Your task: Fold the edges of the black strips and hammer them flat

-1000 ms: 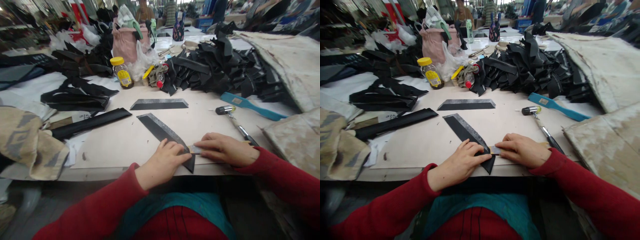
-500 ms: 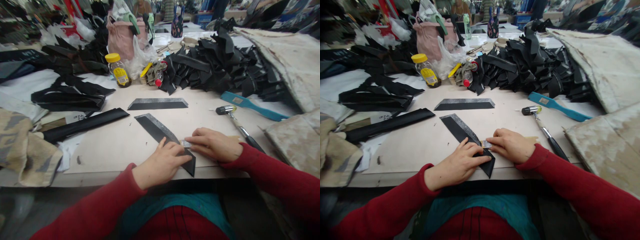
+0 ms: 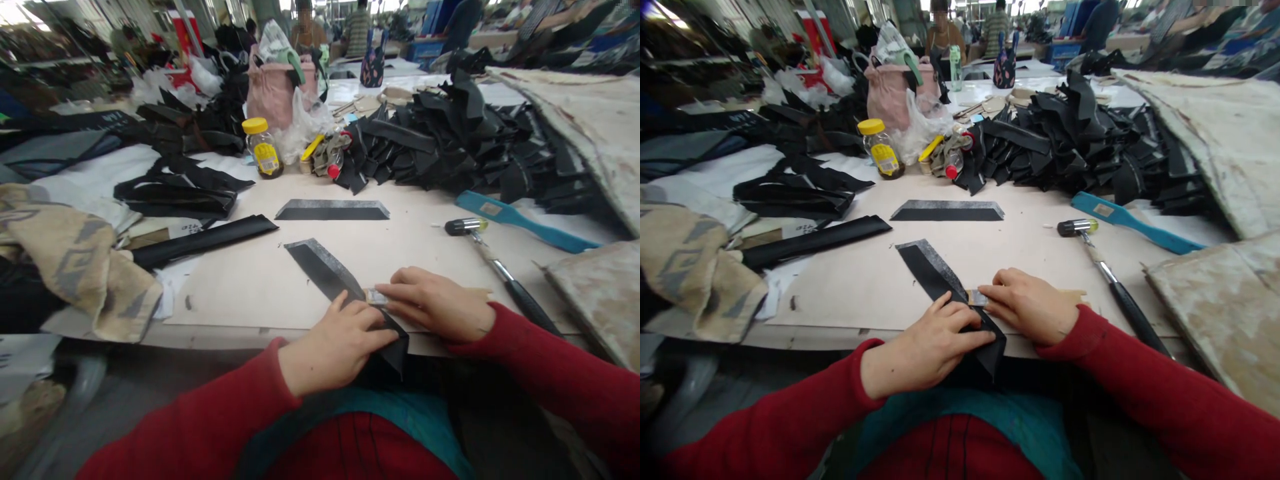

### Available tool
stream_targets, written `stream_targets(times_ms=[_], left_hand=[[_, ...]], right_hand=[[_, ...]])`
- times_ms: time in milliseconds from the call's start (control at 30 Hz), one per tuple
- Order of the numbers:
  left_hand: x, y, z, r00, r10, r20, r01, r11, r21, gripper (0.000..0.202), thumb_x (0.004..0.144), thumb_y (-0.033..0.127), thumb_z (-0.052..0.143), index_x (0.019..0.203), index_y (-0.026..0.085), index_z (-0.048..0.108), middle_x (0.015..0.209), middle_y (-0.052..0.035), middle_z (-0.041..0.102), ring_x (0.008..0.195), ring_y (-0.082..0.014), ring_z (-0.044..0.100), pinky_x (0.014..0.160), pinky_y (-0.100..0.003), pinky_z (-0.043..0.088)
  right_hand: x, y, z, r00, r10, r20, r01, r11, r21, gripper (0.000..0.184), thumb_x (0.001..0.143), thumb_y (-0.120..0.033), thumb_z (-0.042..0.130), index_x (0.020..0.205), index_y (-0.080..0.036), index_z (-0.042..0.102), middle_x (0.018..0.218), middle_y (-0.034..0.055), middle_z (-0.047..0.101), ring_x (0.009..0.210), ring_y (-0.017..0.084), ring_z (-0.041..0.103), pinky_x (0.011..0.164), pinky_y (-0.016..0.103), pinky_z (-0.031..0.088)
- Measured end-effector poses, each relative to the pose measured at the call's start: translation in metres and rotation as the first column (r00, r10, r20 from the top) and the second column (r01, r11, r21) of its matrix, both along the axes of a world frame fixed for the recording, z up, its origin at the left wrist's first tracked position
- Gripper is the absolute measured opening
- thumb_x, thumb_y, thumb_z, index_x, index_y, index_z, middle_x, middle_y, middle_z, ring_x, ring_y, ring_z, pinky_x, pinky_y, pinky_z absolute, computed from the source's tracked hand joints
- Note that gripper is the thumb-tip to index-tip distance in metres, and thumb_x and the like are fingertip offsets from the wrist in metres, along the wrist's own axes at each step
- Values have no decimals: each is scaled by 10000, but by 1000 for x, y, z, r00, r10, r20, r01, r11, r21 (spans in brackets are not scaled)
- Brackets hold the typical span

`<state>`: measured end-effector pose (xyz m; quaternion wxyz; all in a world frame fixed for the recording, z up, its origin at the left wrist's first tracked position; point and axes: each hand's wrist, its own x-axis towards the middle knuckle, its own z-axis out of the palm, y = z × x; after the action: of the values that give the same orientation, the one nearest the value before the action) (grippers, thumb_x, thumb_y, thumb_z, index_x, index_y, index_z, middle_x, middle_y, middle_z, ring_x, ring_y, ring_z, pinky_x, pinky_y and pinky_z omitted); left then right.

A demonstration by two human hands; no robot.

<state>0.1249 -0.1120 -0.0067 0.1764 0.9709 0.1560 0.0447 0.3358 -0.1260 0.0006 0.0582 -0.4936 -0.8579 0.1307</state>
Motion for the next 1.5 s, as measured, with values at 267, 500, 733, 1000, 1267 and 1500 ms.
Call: stream_targets(times_ms=[267,500,733,1000,1267,1500], left_hand=[[-25,40,-13,990,106,90,-112,991,66,215,892,245,417,1037,194,567,1070,-66,528,1024,-190,457,945,-381,358],[-29,41,-12,990,126,67,-132,987,87,219,886,253,427,1052,232,568,1088,-48,528,1053,-198,446,989,-441,305],[-30,42,-15,988,135,75,-141,987,78,225,886,259,423,1055,227,568,1091,-58,520,1072,-210,436,1009,-464,279],[-32,35,-12,989,125,78,-130,990,51,246,884,267,428,1071,231,583,1102,-68,532,1030,-214,466,976,-455,317],[-38,26,-13,989,59,136,-61,998,12,275,892,138,371,1098,189,546,1098,-72,542,1009,-170,486,913,-338,396],[-48,51,-19,988,104,116,-119,984,134,225,885,289,452,1062,210,565,1085,-63,538,1017,-202,474,902,-379,385]], right_hand=[[-2,0,1,1000,-6,2,6,1000,15,312,897,-315,407,1113,-205,603,896,84,584,809,183,552,724,310,459],[-8,9,0,1000,-3,18,2,999,45,305,886,-299,423,1102,-189,609,887,90,575,800,192,540,712,323,457],[-22,28,0,998,-15,62,11,998,57,298,889,-284,415,1084,-178,612,890,94,569,815,195,532,730,322,450],[-25,31,-3,1000,2,27,-4,998,60,295,884,-299,428,1070,-181,624,884,95,573,815,196,537,733,322,443],[-22,7,1,1000,18,23,-18,1000,-3,302,888,-297,424,1099,-187,609,883,91,573,811,194,539,721,320,452],[-22,8,-1,1000,6,17,-6,1000,-2,313,893,-301,412,1120,-190,598,907,91,568,806,187,540,733,327,449]])
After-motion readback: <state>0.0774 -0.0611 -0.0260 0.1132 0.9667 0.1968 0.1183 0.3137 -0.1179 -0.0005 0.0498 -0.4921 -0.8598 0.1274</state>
